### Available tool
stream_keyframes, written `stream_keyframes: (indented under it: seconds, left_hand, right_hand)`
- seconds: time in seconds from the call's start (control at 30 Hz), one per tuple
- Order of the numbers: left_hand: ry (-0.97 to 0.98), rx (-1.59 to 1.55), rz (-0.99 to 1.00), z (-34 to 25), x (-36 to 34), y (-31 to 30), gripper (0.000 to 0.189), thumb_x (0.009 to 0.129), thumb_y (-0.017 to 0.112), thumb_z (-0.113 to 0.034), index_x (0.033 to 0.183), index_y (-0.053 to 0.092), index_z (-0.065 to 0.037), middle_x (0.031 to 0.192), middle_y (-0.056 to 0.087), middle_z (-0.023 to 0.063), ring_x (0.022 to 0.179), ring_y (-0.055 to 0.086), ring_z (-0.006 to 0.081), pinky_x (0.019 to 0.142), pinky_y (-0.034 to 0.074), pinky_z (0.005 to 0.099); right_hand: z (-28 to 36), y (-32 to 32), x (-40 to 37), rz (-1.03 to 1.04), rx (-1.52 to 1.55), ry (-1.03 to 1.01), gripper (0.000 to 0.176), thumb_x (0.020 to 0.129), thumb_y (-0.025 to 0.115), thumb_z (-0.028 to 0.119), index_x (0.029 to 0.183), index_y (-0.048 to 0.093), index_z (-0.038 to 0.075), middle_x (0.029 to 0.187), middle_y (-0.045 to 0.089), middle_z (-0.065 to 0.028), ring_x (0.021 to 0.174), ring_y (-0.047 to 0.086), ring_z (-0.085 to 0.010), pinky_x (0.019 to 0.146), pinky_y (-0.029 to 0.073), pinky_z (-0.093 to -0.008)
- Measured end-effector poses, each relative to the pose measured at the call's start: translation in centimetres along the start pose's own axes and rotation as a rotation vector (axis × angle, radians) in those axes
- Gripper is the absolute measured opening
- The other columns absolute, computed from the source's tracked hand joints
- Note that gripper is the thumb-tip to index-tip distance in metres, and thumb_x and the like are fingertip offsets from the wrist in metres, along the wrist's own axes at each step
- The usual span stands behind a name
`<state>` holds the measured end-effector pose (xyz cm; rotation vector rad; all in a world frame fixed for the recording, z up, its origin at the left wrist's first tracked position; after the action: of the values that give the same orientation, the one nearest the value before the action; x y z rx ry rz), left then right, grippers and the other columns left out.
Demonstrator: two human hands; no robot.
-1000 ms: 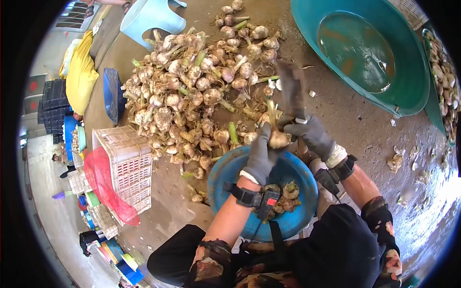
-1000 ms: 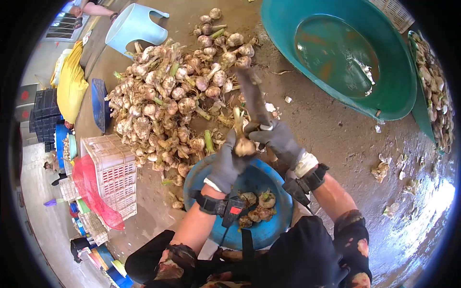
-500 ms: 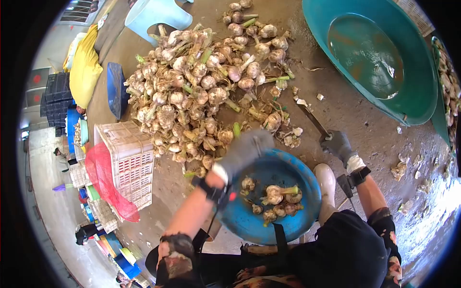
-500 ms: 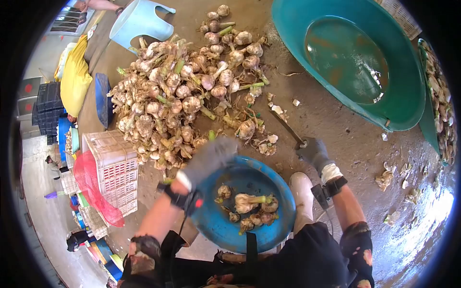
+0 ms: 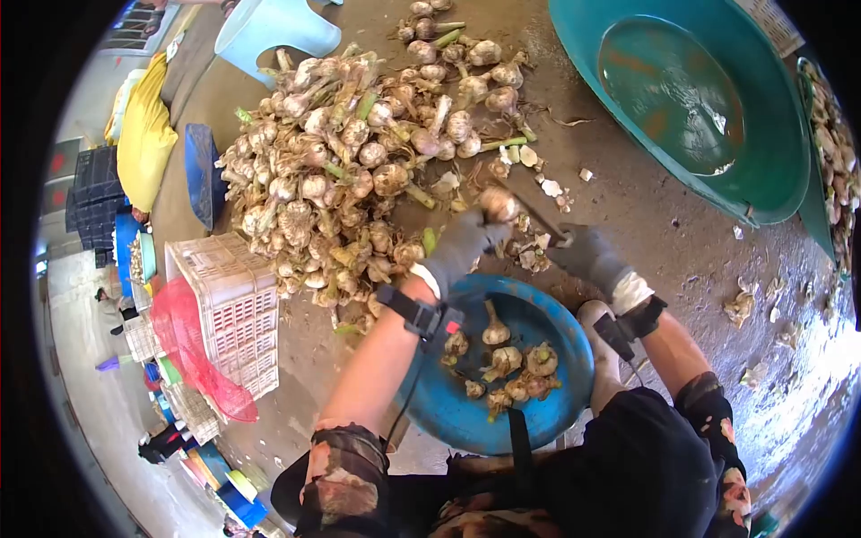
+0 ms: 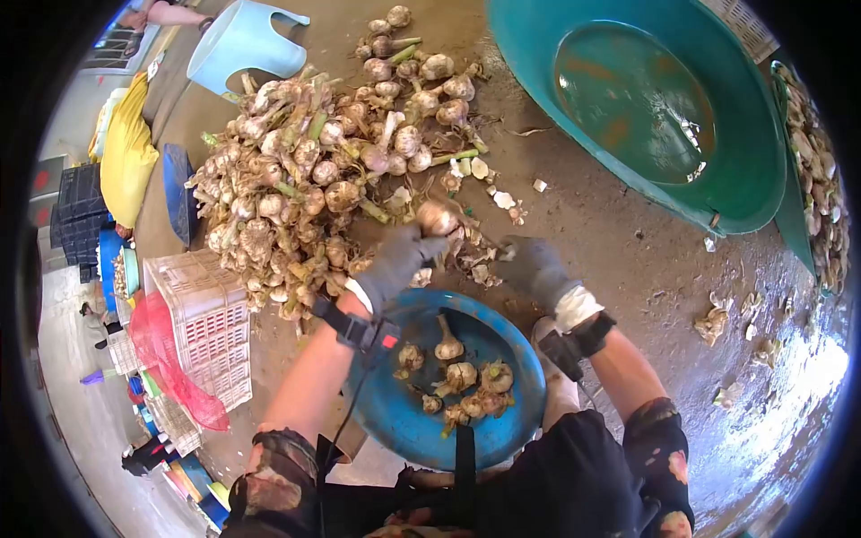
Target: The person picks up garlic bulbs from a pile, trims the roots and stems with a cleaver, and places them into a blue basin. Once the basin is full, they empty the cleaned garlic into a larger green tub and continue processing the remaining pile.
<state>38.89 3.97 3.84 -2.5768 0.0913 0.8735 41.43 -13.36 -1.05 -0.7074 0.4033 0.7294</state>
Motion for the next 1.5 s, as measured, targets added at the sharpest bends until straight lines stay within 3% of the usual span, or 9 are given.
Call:
stream_keyframes:
  seconds: [0.43,0.73,0.83,0.93,1.0,1.1,1.17,1.3,1.5]
  left_hand:
    - [0.198,0.326,-0.137,2.0,-3.9,1.2,0.029,0.077,0.058,-0.020,0.102,0.055,-0.005,0.103,0.058,0.0118,0.090,0.056,0.0222,0.075,0.045,0.0322]
    - [0.161,-0.208,-0.207,1.5,-6.1,4.1,0.025,0.070,0.067,-0.014,0.088,0.059,0.001,0.081,0.063,0.0104,0.074,0.060,0.0191,0.070,0.047,0.0294]
    - [0.414,-0.139,-0.271,1.5,-7.6,2.3,0.039,0.069,0.068,-0.018,0.100,0.052,0.000,0.088,0.061,0.0113,0.079,0.060,0.0235,0.072,0.048,0.0310]
    - [0.495,-0.048,-0.265,-1.9,-8.0,2.2,0.040,0.071,0.066,-0.020,0.103,0.050,-0.003,0.091,0.059,0.0126,0.082,0.058,0.0272,0.073,0.047,0.0330]
    - [0.674,0.155,-0.194,-5.3,-7.1,3.4,0.043,0.071,0.064,-0.023,0.107,0.047,-0.007,0.098,0.053,0.0147,0.090,0.054,0.0306,0.078,0.044,0.0361]
    - [0.619,0.537,-0.210,-5.6,-5.9,4.4,0.047,0.070,0.065,-0.024,0.109,0.045,-0.005,0.101,0.050,0.0147,0.092,0.052,0.0311,0.080,0.042,0.0376]
    - [0.576,0.331,-0.738,-4.3,-7.4,1.6,0.042,0.076,0.060,-0.027,0.108,0.045,-0.005,0.102,0.051,0.0117,0.090,0.053,0.0281,0.077,0.044,0.0363]
    - [-0.101,-1.435,0.161,-0.2,-5.5,8.1,0.037,0.087,0.043,-0.032,0.115,0.044,-0.007,0.106,0.052,0.0091,0.094,0.053,0.0235,0.082,0.045,0.0393]
    - [0.174,-0.679,0.013,1.8,-4.4,4.6,0.029,0.081,0.051,-0.021,0.097,0.056,0.003,0.085,0.059,0.0083,0.077,0.059,0.0175,0.070,0.049,0.0301]
  right_hand:
    - [8.6,-0.8,-5.2,-0.365,-0.032,-0.611,0.011,0.070,0.056,0.017,0.080,0.055,0.012,0.068,0.055,-0.0111,0.066,0.055,-0.0326,0.056,0.044,-0.0385]
    - [2.2,0.2,-3.4,-0.294,-0.153,-0.589,0.012,0.067,0.054,0.013,0.078,0.057,0.011,0.067,0.056,-0.0108,0.065,0.058,-0.0283,0.057,0.045,-0.0356]
    - [-3.9,-1.4,-0.9,-0.144,-0.158,0.030,0.012,0.070,0.055,0.013,0.081,0.058,0.010,0.063,0.057,-0.0079,0.061,0.059,-0.0192,0.055,0.045,-0.0322]
    - [-6.1,-2.1,-2.1,-0.156,0.294,0.238,0.019,0.073,0.059,0.016,0.089,0.059,0.007,0.071,0.059,-0.0074,0.067,0.058,-0.0132,0.058,0.046,-0.0292]
    - [-2.4,0.1,-1.4,0.063,1.048,-0.291,0.025,0.074,0.061,0.015,0.097,0.059,0.004,0.084,0.060,-0.0106,0.075,0.057,-0.0156,0.064,0.047,-0.0274]
    - [3.1,-1.5,-2.6,0.057,0.704,-0.571,0.027,0.076,0.060,0.010,0.102,0.058,0.004,0.091,0.060,-0.0079,0.081,0.056,-0.0142,0.071,0.045,-0.0245]
    - [3.4,-1.6,-2.1,0.053,0.968,-0.389,0.027,0.075,0.062,0.012,0.102,0.059,0.004,0.090,0.060,-0.0061,0.081,0.055,-0.0128,0.071,0.045,-0.0244]
    - [4.2,-1.4,-2.1,0.082,0.821,-0.301,0.025,0.073,0.066,0.013,0.096,0.061,0.004,0.087,0.061,-0.0022,0.076,0.055,-0.0086,0.067,0.045,-0.0241]
    - [3.0,-2.6,-0.9,0.127,0.298,-0.378,0.019,0.069,0.064,0.012,0.087,0.062,0.007,0.072,0.063,-0.0023,0.065,0.057,-0.0105,0.060,0.046,-0.0256]
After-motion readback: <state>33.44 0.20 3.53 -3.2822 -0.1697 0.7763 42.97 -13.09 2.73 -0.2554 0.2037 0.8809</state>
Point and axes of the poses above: each hand's wrist, its own x-axis towards the middle knuckle, its own y-axis out of the palm, z = x × y, the point moved 7 cm from there along x, towards the middle knuckle
